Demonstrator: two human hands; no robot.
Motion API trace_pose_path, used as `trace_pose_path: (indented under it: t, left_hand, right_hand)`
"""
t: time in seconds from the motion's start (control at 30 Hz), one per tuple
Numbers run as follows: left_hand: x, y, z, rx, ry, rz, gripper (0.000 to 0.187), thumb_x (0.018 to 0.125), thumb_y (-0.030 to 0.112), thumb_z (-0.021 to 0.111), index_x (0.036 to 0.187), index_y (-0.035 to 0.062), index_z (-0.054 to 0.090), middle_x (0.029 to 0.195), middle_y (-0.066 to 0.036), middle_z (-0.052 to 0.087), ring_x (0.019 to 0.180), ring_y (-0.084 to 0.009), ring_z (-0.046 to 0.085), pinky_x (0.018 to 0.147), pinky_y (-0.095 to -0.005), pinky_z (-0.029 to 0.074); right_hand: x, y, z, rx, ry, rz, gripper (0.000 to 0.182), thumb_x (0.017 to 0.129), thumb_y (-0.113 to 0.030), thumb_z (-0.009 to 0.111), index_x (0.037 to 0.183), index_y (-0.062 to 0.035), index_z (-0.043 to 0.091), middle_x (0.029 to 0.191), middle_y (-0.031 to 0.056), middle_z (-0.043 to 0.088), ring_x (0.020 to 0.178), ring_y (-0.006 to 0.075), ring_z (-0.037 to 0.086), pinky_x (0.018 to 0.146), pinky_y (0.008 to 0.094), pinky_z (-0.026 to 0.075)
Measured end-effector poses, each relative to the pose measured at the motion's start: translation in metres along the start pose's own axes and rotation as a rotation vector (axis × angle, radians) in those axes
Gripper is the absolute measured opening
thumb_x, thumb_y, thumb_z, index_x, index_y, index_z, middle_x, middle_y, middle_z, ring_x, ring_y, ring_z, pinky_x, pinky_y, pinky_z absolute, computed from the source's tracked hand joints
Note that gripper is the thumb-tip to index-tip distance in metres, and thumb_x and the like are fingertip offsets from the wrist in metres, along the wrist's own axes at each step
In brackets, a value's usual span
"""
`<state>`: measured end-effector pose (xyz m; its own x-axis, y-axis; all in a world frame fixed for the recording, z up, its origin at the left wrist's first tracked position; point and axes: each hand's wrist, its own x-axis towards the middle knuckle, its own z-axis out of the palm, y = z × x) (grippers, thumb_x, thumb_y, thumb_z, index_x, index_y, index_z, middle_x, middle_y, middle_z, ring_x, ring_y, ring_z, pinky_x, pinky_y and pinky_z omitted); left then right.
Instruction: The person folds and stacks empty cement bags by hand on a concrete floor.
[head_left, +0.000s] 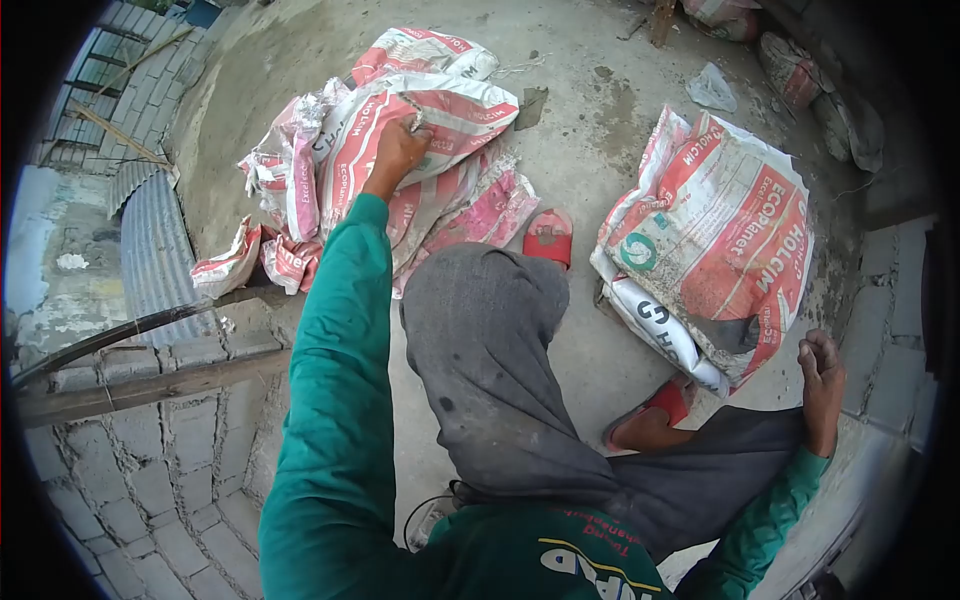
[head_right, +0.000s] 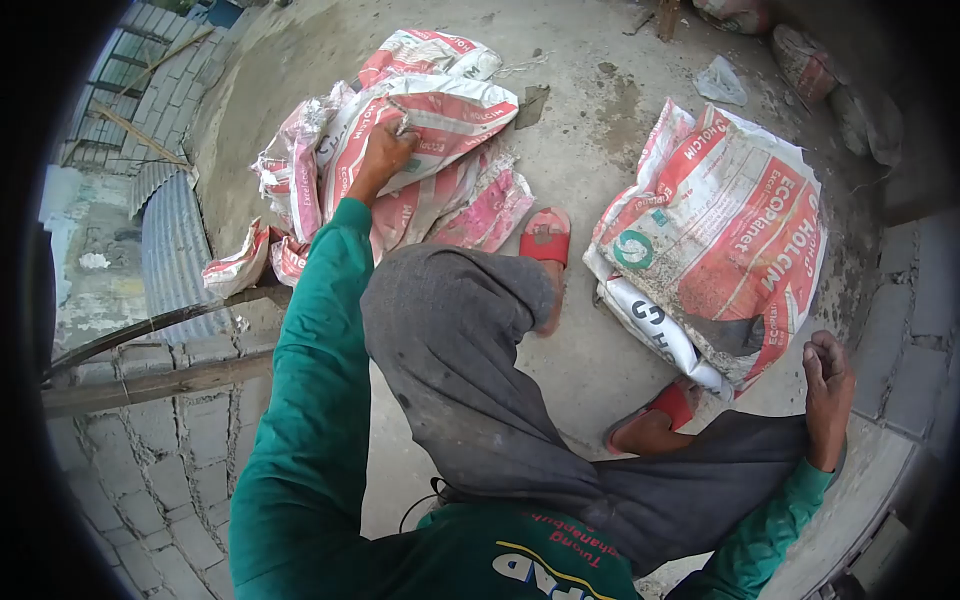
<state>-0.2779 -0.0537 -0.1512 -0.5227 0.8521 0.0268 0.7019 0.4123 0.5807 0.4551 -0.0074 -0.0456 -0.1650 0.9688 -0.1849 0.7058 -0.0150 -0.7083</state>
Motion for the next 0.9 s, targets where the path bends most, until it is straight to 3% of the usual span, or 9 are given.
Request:
trace_pose_path:
  t: [0.07,0.17,0.3,0.5,0.63,0.73,0.8,0.83,0.9]
  left_hand:
    - [0.008,0.053,-0.036,0.145,0.03,0.26,0.023,0.085,0.019,0.067,0.101,0.0039,0.072,0.099,-0.024,0.071,0.09,-0.0431,0.068,0.081,-0.0483,0.053]
    - [0.0,0.127,-0.086,0.321,0.112,0.622,0.02,0.089,0.015,0.064,0.104,0.0008,0.066,0.101,-0.021,0.068,0.093,-0.0383,0.066,0.083,-0.0441,0.05]
    - [-0.028,0.21,-0.14,0.328,0.049,0.777,0.02,0.092,0.011,0.062,0.109,0.0004,0.065,0.104,-0.02,0.066,0.095,-0.0379,0.064,0.086,-0.0435,0.051]
    - [-0.09,0.31,-0.204,0.235,-0.087,0.909,0.021,0.096,0.012,0.067,0.114,0.002,0.07,0.101,-0.005,0.073,0.094,-0.0129,0.063,0.088,-0.0313,0.049]
    - [-0.086,0.344,-0.21,-0.095,-0.217,0.794,0.026,0.099,0.016,0.066,0.119,0.0018,0.071,0.104,-0.004,0.074,0.096,-0.0096,0.065,0.087,-0.0288,0.051]
    - [-0.018,0.36,-0.19,0.008,-0.021,0.796,0.035,0.098,0.029,0.068,0.124,0.0063,0.071,0.105,-0.004,0.075,0.094,-0.0098,0.067,0.083,-0.0293,0.052]
    - [0.004,0.389,-0.161,0.158,0.363,0.869,0.051,0.096,0.037,0.069,0.133,0.0029,0.065,0.111,-0.011,0.074,0.099,-0.0193,0.069,0.086,-0.0339,0.053]
    - [-0.025,0.423,-0.134,-0.009,0.555,0.881,0.034,0.092,0.013,0.07,0.121,-0.0016,0.065,0.114,-0.016,0.069,0.104,-0.0305,0.066,0.096,-0.0407,0.052]
    - [-0.035,0.441,-0.104,0.099,0.781,1.083,0.04,0.091,0.017,0.072,0.126,-0.0001,0.061,0.115,-0.017,0.066,0.106,-0.0317,0.063,0.097,-0.0414,0.05]
  right_hand:
    - [0.002,-0.022,0.018,-0.077,-0.054,-0.03,0.029,0.097,-0.015,0.068,0.12,0.0016,0.062,0.104,0.0083,0.067,0.093,0.0164,0.061,0.084,0.0315,0.05]
    - [-0.002,-0.061,0.05,-0.246,-0.146,-0.171,0.047,0.087,-0.014,0.076,0.13,-0.0032,0.059,0.124,0.0156,0.066,0.101,0.0276,0.066,0.089,0.0377,0.053]
    - [0.009,-0.098,0.087,-0.312,-0.165,-0.376,0.082,0.077,-0.02,0.084,0.147,-0.0068,0.043,0.15,0.0181,0.049,0.138,0.0394,0.048,0.114,0.0462,0.041]
    - [0.05,-0.134,0.118,-0.33,0.101,-0.595,0.109,0.07,-0.034,0.09,0.157,-0.0123,0.029,0.16,0.0239,0.033,0.145,0.043,0.035,0.119,0.0502,0.033]
    - [0.065,-0.128,0.122,-0.447,0.238,-0.723,0.077,0.078,-0.031,0.082,0.144,-0.0098,0.048,0.145,0.0189,0.053,0.133,0.0382,0.05,0.109,0.0526,0.04]
    - [0.055,-0.122,0.12,-0.273,0.281,-0.662,0.051,0.084,-0.026,0.075,0.129,-0.0074,0.061,0.126,0.0163,0.066,0.118,0.0365,0.061,0.099,0.0509,0.045]
    - [0.037,-0.14,0.107,0.039,0.304,-0.392,0.034,0.09,-0.027,0.068,0.118,-0.0069,0.069,0.103,0.0196,0.073,0.097,0.0402,0.069,0.085,0.0473,0.052]
    - [0.035,-0.138,0.103,0.029,0.307,-0.4,0.034,0.09,-0.027,0.068,0.118,-0.0069,0.069,0.103,0.0196,0.073,0.097,0.0402,0.069,0.085,0.0473,0.052]
    - [0.036,-0.12,0.095,0.157,0.29,-0.115,0.032,0.092,-0.03,0.067,0.114,-0.0074,0.072,0.095,0.0199,0.074,0.091,0.0411,0.07,0.081,0.0477,0.052]
